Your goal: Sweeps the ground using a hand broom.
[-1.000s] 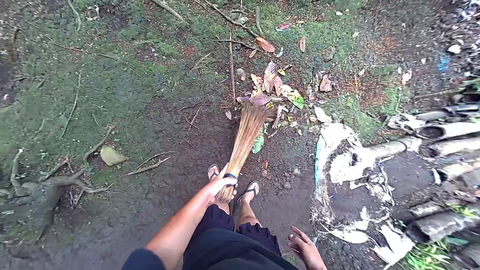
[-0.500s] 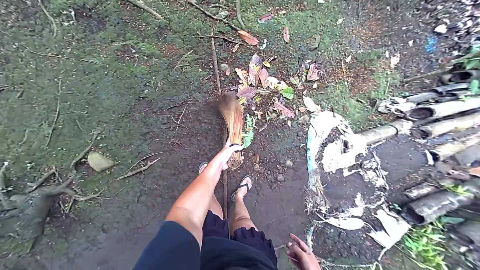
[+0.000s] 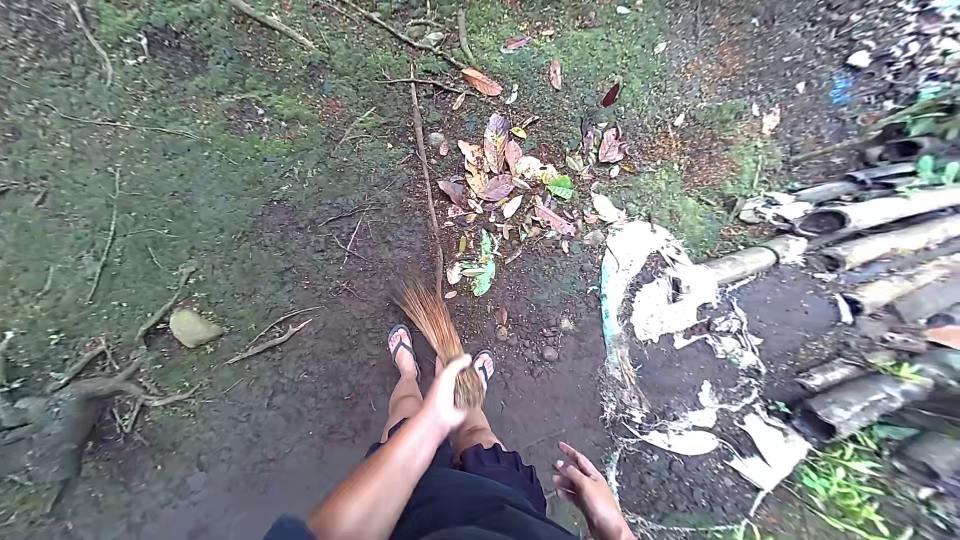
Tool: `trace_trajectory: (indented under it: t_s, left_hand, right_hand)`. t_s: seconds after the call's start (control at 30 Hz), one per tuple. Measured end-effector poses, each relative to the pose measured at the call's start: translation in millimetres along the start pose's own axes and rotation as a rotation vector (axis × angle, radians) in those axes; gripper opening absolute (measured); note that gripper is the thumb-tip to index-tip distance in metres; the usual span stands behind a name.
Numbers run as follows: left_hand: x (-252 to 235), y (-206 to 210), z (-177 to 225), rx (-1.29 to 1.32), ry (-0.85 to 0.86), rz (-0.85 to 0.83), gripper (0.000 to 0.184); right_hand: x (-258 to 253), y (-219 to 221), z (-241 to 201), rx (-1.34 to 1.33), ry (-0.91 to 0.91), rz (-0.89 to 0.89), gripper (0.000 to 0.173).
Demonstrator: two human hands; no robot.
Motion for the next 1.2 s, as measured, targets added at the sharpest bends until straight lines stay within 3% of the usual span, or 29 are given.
trace_trajectory:
  t_s: [0.03,0.07,0.2,0.3,0.4,0.53,0.63,0.73,0.8,0.97,1.03,1.1,1.13,1.2]
  left_hand:
    - [-18,16,14,0.051,-0.033,-0.047,0.026]
    - [-35,32,27,0.061,-0.035,-0.111,0.024]
    - [-71,58,58,-0.053,0.056,-0.287,0.034]
    - [-44,11,40,-0.239,0.088,-0.271,0.067]
    - [5,-40,20,-0.327,0.113,-0.209,0.086]
    - [4,-45,5,-0.318,0.154,-0.027,0.096]
    - [-48,-5,32,-0.268,0.137,0.024,0.082]
    - [-83,53,74,-0.312,0.099,-0.126,0.060]
    - [-90,65,86,-0.339,0.109,-0.212,0.058]
    - [-27,27,50,-0.442,0.203,-0.322,0.081]
    - [10,14,16,-0.527,0.254,-0.271,0.073]
    - [42,4,-10,-0.830,0.339,-0.235,0.068]
    - [53,-2,-17,-1.022,0.406,-0.229,0.067]
    - [70,-14,-20,-1.321,0.618,-0.155,0.061]
  right_hand:
    - [0,-4,2,0.001,0.003,0.008,0.045]
    - [0,-7,5,0.004,0.006,0.013,0.045]
    - [0,-15,15,0.030,0.028,0.028,0.046]
    - [-3,-5,13,0.068,0.044,-0.033,0.047]
    - [-8,13,-1,0.098,0.020,-0.108,0.047]
    - [-9,20,-25,0.084,-0.032,-0.127,0.047]
    - [-9,16,-29,0.063,-0.048,-0.107,0.047]
    - [-12,14,-29,0.071,-0.053,-0.105,0.048]
    - [-10,19,-29,0.084,-0.051,-0.121,0.049]
    - [11,69,-48,0.000,-0.124,-0.435,0.054]
    - [38,99,-62,-0.197,-0.094,-0.646,0.060]
    - [60,125,-77,-0.410,-0.004,-0.854,0.075]
    - [66,135,-80,-0.491,0.058,-0.897,0.070]
    - [65,145,-74,-0.593,0.200,-0.859,0.034]
Point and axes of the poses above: each hand's wrist, its own x-axis away from the middle knuckle, its own y-axis out of the palm, z = x × y, the point moved 4 cm from there along -x, towards the middle knuckle, and after that the axes turned 8 degrees about -x, right-handed, at the moved point
